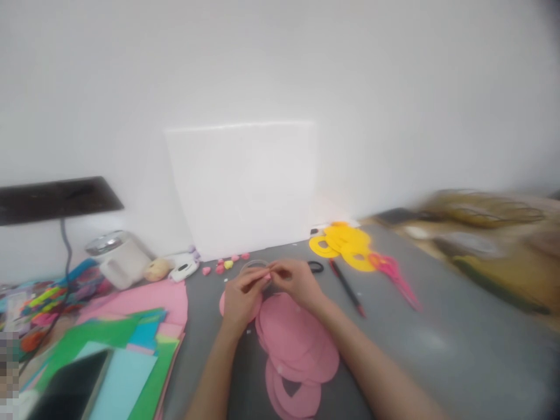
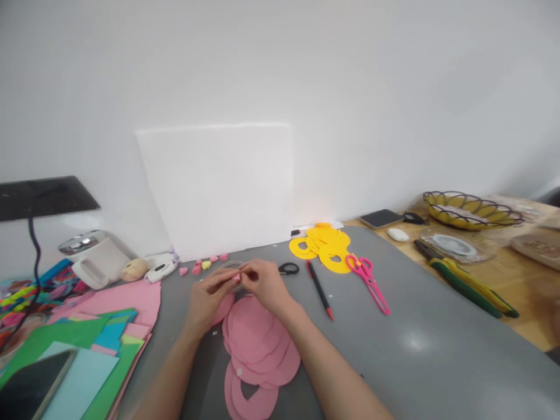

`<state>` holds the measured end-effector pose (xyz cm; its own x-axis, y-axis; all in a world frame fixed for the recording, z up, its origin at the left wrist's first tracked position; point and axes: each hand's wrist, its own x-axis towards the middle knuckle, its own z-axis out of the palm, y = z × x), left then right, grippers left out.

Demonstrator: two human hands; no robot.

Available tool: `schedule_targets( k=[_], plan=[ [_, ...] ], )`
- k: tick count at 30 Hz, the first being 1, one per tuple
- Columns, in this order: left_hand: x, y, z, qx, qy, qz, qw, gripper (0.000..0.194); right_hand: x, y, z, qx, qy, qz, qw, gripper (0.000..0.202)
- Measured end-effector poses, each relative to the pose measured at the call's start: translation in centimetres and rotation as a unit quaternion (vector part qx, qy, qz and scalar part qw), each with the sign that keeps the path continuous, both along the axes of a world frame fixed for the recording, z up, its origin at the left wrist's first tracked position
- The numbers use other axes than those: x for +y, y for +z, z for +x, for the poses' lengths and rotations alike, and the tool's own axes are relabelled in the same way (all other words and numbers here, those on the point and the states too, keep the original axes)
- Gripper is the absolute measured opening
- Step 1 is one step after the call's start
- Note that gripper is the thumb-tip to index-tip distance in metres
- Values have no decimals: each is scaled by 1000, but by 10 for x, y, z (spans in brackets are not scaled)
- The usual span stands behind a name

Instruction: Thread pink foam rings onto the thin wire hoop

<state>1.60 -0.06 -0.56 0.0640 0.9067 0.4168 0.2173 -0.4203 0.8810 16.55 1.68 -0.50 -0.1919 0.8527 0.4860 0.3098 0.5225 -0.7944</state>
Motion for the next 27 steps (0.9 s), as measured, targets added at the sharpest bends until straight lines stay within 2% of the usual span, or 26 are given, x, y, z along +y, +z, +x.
schedule_targets(
  k=[8,18,27],
  plan=[
    [0,2,-5,-43,-35,-50,997,16,-3,9,5,26,39,-80,996,17],
    [0,0,-1,-12,-5,-21,1000,14,0,-1,0,-19,-6,-13,1000,13],
    [0,0,-2,-18,-5,-34,999,14,0,0,1,3,1,-23,1000,12]
  ],
)
